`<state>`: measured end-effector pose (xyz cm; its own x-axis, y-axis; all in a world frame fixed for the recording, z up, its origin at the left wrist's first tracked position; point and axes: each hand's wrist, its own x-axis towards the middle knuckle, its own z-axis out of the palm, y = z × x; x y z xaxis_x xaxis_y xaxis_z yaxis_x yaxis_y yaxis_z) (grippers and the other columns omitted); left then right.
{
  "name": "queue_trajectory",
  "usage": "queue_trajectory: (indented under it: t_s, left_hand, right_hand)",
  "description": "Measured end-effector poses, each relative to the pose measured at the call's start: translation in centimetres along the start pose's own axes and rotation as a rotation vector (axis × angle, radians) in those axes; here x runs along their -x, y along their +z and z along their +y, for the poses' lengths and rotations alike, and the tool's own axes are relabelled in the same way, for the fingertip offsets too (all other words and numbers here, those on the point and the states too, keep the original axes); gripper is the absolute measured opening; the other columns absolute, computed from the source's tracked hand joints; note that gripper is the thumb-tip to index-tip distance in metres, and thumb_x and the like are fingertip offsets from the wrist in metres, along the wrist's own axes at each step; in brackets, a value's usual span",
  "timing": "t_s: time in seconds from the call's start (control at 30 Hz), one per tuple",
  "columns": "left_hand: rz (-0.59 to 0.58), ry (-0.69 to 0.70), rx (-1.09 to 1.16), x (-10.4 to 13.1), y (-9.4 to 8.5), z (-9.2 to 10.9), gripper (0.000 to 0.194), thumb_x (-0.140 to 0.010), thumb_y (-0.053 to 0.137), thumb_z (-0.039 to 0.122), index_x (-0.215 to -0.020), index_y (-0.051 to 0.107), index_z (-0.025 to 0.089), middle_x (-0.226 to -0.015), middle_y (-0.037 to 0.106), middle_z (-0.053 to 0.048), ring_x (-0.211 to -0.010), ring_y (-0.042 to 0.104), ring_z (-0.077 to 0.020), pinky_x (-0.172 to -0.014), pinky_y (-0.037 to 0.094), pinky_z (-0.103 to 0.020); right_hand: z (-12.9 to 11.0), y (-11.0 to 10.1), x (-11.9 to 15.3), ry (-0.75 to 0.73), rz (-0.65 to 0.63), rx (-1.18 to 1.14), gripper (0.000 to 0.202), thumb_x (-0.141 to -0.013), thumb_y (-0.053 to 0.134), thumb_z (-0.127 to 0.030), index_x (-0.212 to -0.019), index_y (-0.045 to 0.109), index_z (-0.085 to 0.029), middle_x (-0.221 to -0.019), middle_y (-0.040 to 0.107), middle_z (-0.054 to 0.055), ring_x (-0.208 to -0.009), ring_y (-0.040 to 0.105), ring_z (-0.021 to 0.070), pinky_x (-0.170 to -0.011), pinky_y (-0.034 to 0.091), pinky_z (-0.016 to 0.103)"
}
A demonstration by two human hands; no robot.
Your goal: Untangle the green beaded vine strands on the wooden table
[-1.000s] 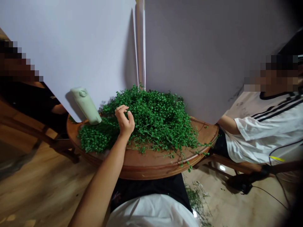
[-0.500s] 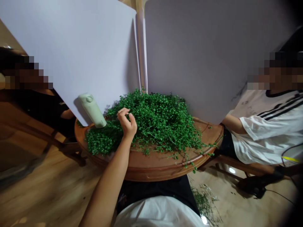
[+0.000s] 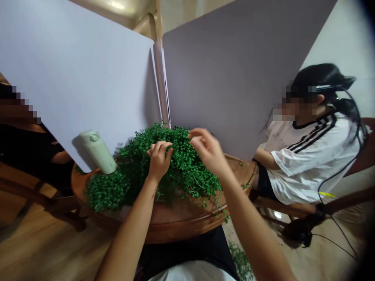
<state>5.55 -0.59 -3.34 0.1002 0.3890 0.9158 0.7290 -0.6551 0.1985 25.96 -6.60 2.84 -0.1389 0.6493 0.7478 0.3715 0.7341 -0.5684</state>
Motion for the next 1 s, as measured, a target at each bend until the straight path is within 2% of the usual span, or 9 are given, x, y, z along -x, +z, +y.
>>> queue_trajectory:
  t_s: [0.1,0.27,0.4,0.53,0.7,0.8,0.9,1.0]
  left_hand:
    - [-0.022,-0.017,-0.004,1.5,0.9,0.1,0.029,-0.107,0.044,0.036,-0.101,0.068,0.02,-0.096,0.072,-0.008,-0.096,0.059,-0.0245,-0.086,0.036,-0.038]
    - [-0.07,0.023,0.008,3.0,1.1,-0.3,0.03,-0.107,0.044,0.033,-0.094,0.067,0.019,-0.092,0.071,-0.008,-0.093,0.058,-0.0241,-0.084,0.036,-0.038]
    - [-0.109,0.07,0.02,2.8,0.8,0.0,0.032,-0.106,0.044,0.034,-0.093,0.07,0.02,-0.096,0.07,-0.009,-0.095,0.057,-0.0248,-0.085,0.037,-0.039]
    - [-0.154,0.122,0.033,2.6,0.7,0.3,0.031,-0.105,0.047,0.035,-0.097,0.073,0.021,-0.101,0.069,-0.011,-0.098,0.055,-0.0259,-0.087,0.038,-0.041]
    - [-0.197,0.15,0.049,2.6,0.5,0.7,0.029,-0.104,0.049,0.034,-0.098,0.075,0.022,-0.104,0.068,-0.01,-0.1,0.054,-0.0253,-0.085,0.038,-0.04]
    - [-0.204,0.157,0.064,2.5,0.3,0.8,0.03,-0.104,0.048,0.034,-0.097,0.074,0.022,-0.105,0.067,-0.009,-0.1,0.053,-0.025,-0.084,0.038,-0.04]
    - [-0.217,0.172,0.082,2.4,0.2,0.7,0.028,-0.104,0.049,0.033,-0.097,0.075,0.023,-0.106,0.068,-0.009,-0.099,0.053,-0.0249,-0.084,0.038,-0.04]
    - [-0.214,0.169,0.095,2.4,0.2,0.7,0.029,-0.104,0.05,0.034,-0.096,0.076,0.024,-0.106,0.068,-0.008,-0.099,0.054,-0.0246,-0.085,0.038,-0.04]
  right_hand:
    - [1.9,2.3,2.0,0.074,0.015,0.068,0.03,-0.102,0.058,-0.044,-0.116,0.064,-0.018,-0.099,0.072,0.006,-0.082,0.066,0.0172,-0.073,0.053,0.028]
    - [4.3,5.2,4.7,0.059,0.006,0.136,0.022,-0.103,0.055,-0.038,-0.107,0.066,-0.019,-0.094,0.072,0.006,-0.085,0.066,0.0195,-0.079,0.051,0.029]
    - [5.0,5.5,5.5,0.04,0.008,0.206,0.024,-0.106,0.048,-0.036,-0.103,0.065,-0.02,-0.09,0.071,0.006,-0.078,0.065,0.0192,-0.075,0.049,0.028]
    - [5.5,5.7,6.0,0.018,-0.023,0.291,0.024,-0.106,0.049,-0.037,-0.095,0.064,-0.021,-0.081,0.068,0.004,-0.071,0.062,0.0192,-0.07,0.044,0.028]
    - [5.6,6.0,6.3,0.0,-0.007,0.385,0.026,-0.108,0.044,-0.032,-0.096,0.064,-0.02,-0.076,0.067,0.005,-0.067,0.062,0.0207,-0.066,0.04,0.029]
    - [5.6,6.1,6.3,-0.024,-0.014,0.431,0.024,-0.108,0.045,-0.032,-0.1,0.065,-0.02,-0.08,0.071,0.006,-0.067,0.062,0.0204,-0.066,0.04,0.03]
    - [5.8,6.1,6.4,-0.048,-0.017,0.46,0.024,-0.108,0.045,-0.032,-0.107,0.065,-0.02,-0.093,0.075,0.008,-0.072,0.064,0.0201,-0.069,0.041,0.031]
    - [5.9,6.2,6.5,-0.074,-0.026,0.477,0.028,-0.109,0.043,-0.031,-0.1,0.066,-0.019,-0.09,0.074,0.008,-0.073,0.063,0.02,-0.071,0.04,0.032]
